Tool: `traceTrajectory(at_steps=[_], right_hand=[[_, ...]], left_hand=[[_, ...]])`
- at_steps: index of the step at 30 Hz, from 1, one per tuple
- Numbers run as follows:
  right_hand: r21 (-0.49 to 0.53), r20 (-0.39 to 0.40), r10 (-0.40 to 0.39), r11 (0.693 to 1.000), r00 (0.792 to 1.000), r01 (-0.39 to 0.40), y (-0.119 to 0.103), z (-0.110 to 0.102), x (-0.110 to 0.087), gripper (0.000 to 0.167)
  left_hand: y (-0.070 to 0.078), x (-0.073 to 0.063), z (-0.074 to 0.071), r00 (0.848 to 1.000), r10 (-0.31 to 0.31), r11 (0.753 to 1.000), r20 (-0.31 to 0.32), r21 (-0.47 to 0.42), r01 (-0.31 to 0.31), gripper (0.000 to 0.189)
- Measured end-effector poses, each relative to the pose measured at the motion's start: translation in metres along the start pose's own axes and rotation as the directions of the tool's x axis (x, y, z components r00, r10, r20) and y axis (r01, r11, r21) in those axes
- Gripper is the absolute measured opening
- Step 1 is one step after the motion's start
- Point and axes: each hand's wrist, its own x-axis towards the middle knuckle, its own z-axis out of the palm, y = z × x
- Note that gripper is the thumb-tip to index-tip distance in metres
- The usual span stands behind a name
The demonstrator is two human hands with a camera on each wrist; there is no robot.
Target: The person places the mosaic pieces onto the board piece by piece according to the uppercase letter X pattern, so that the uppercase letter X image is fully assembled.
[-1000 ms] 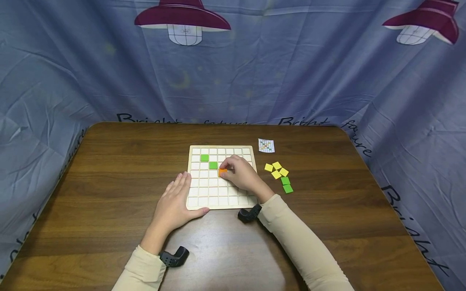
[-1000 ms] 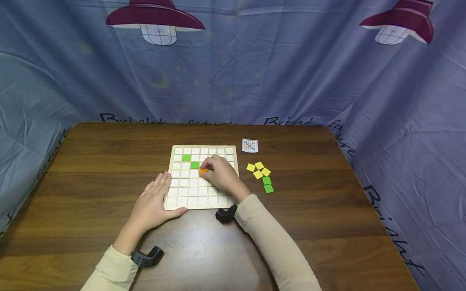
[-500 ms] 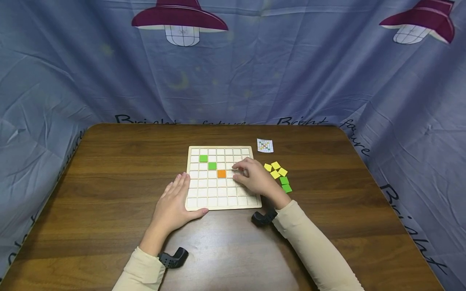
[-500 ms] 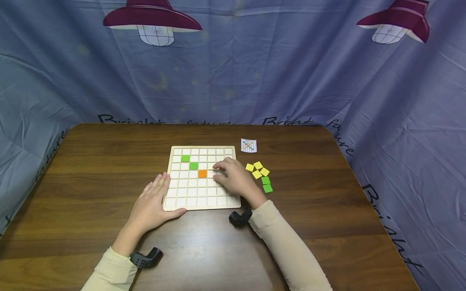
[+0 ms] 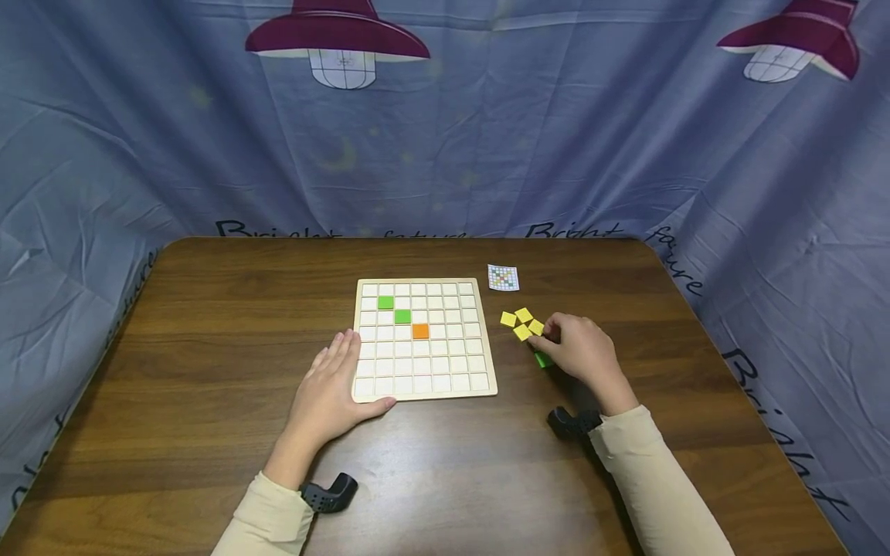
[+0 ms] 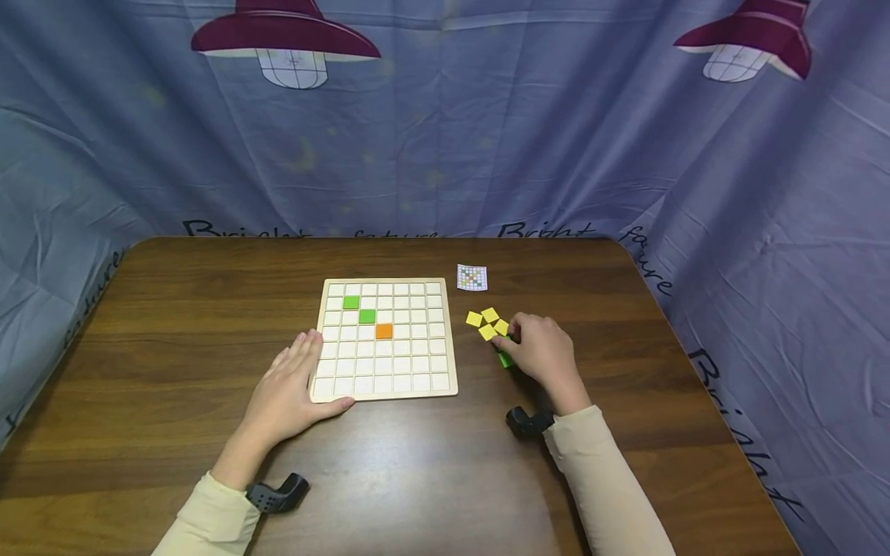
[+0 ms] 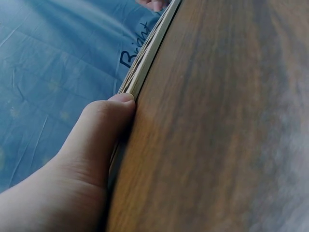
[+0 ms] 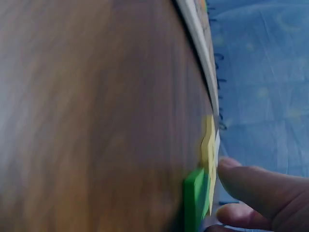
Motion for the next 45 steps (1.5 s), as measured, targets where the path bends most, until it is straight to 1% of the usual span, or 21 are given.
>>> traceTrajectory(at_steps=[4, 8, 11, 15, 17, 22, 27, 30, 34, 39, 45], right_hand=[[0.002, 0.024, 0.032, 0.999, 0.999, -0.032, 0.011, 0.0, -0.004, 0.043], [0.027, 0.05, 0.035, 0.999, 0.998, -0.037, 0.014, 0.001, -0.005, 0.047], [0.045, 0.056, 0.033, 0.998, 0.998, -0.035, 0.014, 0.003, -0.004, 0.045], [0.127, 0.066, 0.012, 0.992, 0.998, -0.021, 0.019, 0.007, -0.001, 0.037], [0.182, 0.075, -0.001, 0.983, 0.997, -0.013, 0.023, 0.009, 0.001, 0.033], [0.323, 0.111, -0.032, 0.947, 0.993, -0.005, 0.029, 0.009, 0.006, 0.027], [0.398, 0.13, -0.072, 0.917, 0.989, 0.014, 0.027, 0.001, 0.012, 0.02], [0.433, 0.132, -0.1, 0.901, 0.986, 0.033, 0.02, -0.004, 0.018, 0.018], [0.462, 0.121, -0.132, 0.885, 0.984, 0.062, 0.001, -0.002, 0.026, 0.017], [0.499, 0.09, -0.169, 0.86, 0.982, 0.102, -0.029, 0.013, 0.034, 0.016], [0.568, 0.072, -0.224, 0.81, 0.972, 0.144, -0.065, 0.033, 0.039, 0.013]], left_hand=[[0.0, 0.0, 0.0, 1.0, 0.002, 1.0, 0.003, 0.0, -0.002, 0.124], [0.0, 0.002, 0.0, 1.0, 0.009, 1.0, 0.0, -0.006, -0.009, 0.125], [-0.001, 0.004, 0.0, 1.0, 0.019, 1.0, -0.015, -0.008, -0.019, 0.125], [-0.003, 0.008, 0.001, 0.999, 0.034, 0.999, -0.028, -0.001, -0.034, 0.125], [-0.004, 0.01, 0.001, 0.999, 0.033, 0.999, -0.023, 0.001, -0.033, 0.125], [-0.004, 0.012, 0.001, 1.0, 0.024, 1.0, -0.016, 0.002, -0.024, 0.124], [-0.004, 0.011, 0.001, 0.999, 0.039, 0.999, -0.038, 0.001, -0.039, 0.124], [-0.004, 0.011, 0.001, 0.999, 0.032, 0.999, -0.039, -0.001, -0.032, 0.124], [-0.004, 0.011, 0.0, 0.999, 0.022, 1.0, -0.026, -0.001, -0.022, 0.123], [-0.005, 0.012, 0.001, 1.0, 0.024, 1.0, -0.011, 0.005, -0.024, 0.124], [-0.004, 0.012, 0.0, 1.0, 0.026, 1.0, -0.016, 0.012, -0.026, 0.123]])
